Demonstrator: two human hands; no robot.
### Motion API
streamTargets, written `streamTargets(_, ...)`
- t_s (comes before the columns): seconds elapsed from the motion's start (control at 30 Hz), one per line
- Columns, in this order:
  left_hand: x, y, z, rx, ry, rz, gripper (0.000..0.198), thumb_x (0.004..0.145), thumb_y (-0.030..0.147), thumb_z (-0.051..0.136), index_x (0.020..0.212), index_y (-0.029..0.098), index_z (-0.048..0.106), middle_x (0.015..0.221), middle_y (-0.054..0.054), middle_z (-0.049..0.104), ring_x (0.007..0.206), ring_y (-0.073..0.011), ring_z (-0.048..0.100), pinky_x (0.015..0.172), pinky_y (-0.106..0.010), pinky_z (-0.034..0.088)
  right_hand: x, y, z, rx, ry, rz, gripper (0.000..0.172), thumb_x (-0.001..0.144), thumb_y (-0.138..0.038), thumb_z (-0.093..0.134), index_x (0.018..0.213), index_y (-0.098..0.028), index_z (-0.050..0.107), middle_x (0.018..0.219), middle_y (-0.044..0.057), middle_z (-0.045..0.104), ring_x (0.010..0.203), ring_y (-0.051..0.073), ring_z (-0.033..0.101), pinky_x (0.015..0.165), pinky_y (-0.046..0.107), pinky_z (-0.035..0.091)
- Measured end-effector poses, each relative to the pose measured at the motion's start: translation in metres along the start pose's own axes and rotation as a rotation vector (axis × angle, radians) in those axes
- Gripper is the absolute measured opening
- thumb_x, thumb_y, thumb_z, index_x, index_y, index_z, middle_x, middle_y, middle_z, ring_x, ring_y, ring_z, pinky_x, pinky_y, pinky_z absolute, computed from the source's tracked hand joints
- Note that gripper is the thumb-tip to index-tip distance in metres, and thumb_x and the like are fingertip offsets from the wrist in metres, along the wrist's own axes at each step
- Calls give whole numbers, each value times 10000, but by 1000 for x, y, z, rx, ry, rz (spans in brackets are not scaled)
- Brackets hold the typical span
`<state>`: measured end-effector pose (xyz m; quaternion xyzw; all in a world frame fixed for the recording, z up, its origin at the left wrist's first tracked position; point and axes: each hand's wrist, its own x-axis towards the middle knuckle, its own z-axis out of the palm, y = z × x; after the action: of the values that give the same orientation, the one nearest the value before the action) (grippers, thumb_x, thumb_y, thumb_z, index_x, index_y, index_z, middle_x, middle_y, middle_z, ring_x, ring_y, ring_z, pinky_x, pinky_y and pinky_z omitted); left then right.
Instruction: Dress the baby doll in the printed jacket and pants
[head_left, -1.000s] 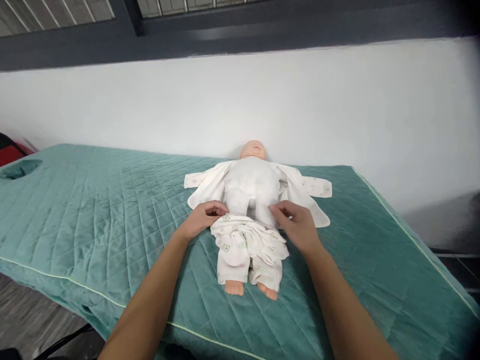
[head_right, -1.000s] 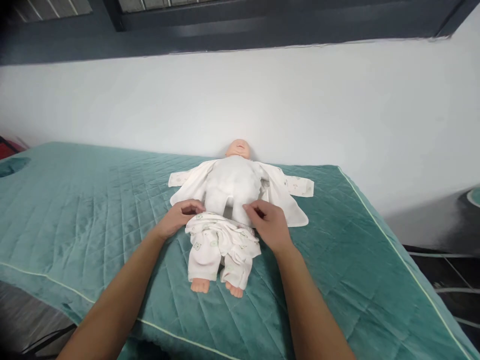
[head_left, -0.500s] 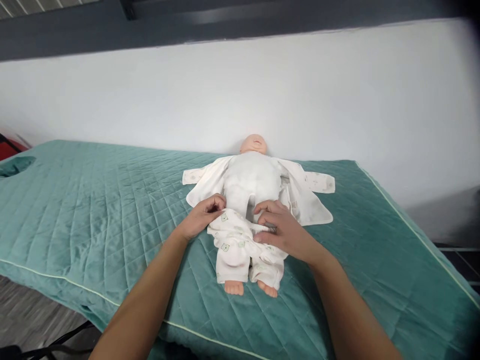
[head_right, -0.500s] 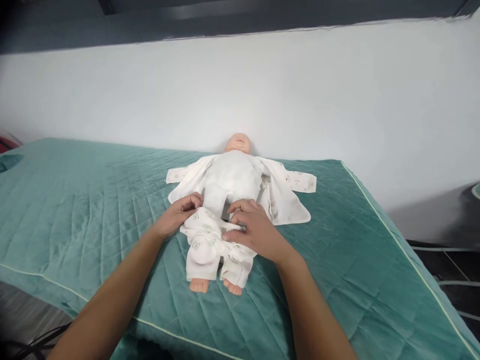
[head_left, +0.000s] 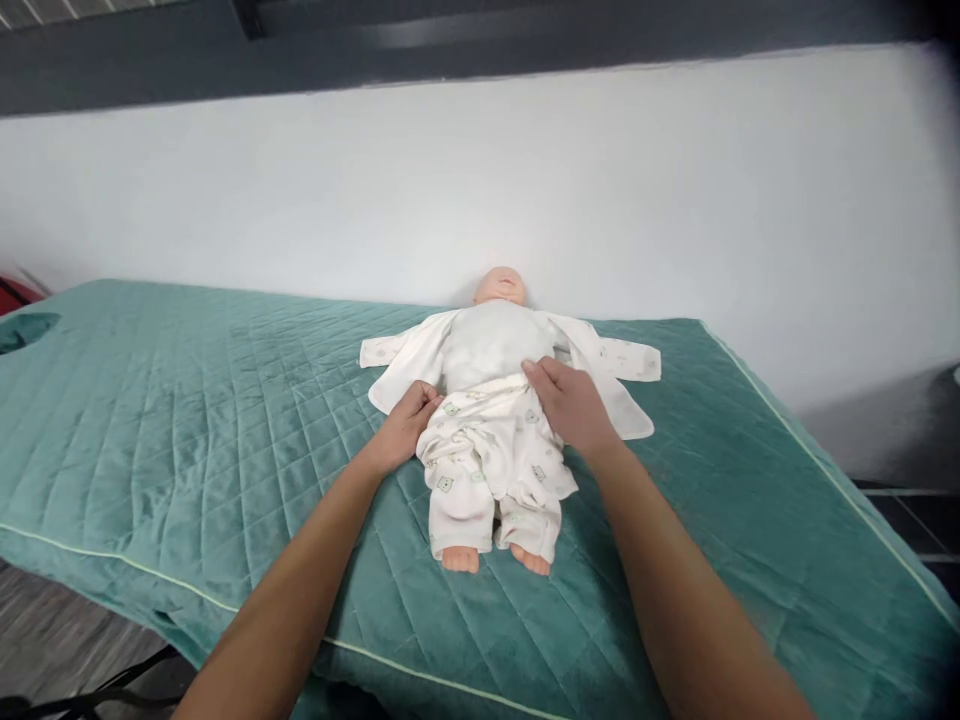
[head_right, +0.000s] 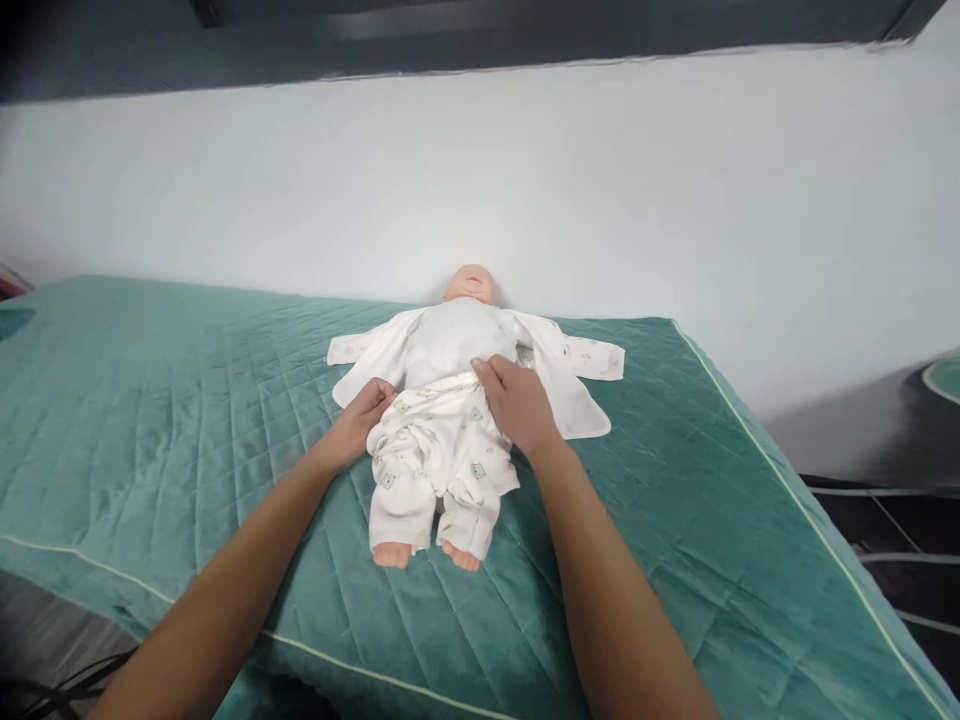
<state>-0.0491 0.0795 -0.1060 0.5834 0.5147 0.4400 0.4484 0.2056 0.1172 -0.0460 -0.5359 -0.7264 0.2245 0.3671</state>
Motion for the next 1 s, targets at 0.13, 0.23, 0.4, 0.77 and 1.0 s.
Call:
streamTargets(0.13, 4, -6, 0, 50, 60, -2, 326, 950, 533, 543, 901, 214, 501, 801, 33, 493, 752, -131, 430, 671, -251, 359, 21, -2, -3, -137, 75, -4, 477, 989, -514, 460, 628, -228, 336, 580, -9, 437, 620, 167, 403, 621, 318, 264)
streamTargets(0.23, 6, -6, 2, 26, 102, -18, 307, 955, 514, 540, 898, 216, 492, 782, 37, 480, 734, -128, 414, 657, -252, 345, 19, 6, 8, -156, 91, -9, 445, 973, -517, 491, 645, -233, 394, 596, -2, 479, 633, 177, 431, 624, 317, 278)
streamTargets(0.4, 9, 0, 6, -26, 136, -56, 296, 940, 494, 556, 871, 219, 473, 758, 40, 471, 706, -128, 408, 640, -259, 340, 6, 20, 17, 141, 52, 52, 410, 902, -513, 613, 643, -229, 471, 576, -29, 460, 602, 150, 438, 625, 301, 355)
streamTargets(0.77, 7, 4, 8, -111, 188, -47, 298, 849, 486, 657, 883, 206, 563, 775, 29, 552, 696, -123, 480, 652, -256, 392, 1, 38, -23, 493, -378, 70, 316, 756, -433, 792, 940, -204, 676, 856, 8, 625, 789, 156, 556, 709, 294, 453)
streamTargets(1.0, 9, 34, 15, 323, 218, 289, 183, 886, 354, 660, 1029, 243, 683, 1331, -86, 558, 1319, -261, 478, 1145, -433, 365, -2, 42, -29, 252, -411, -131, 361, 751, -493, 808, 994, -251, 695, 1172, 61, 550, 1069, 225, 573, 956, 379, 492)
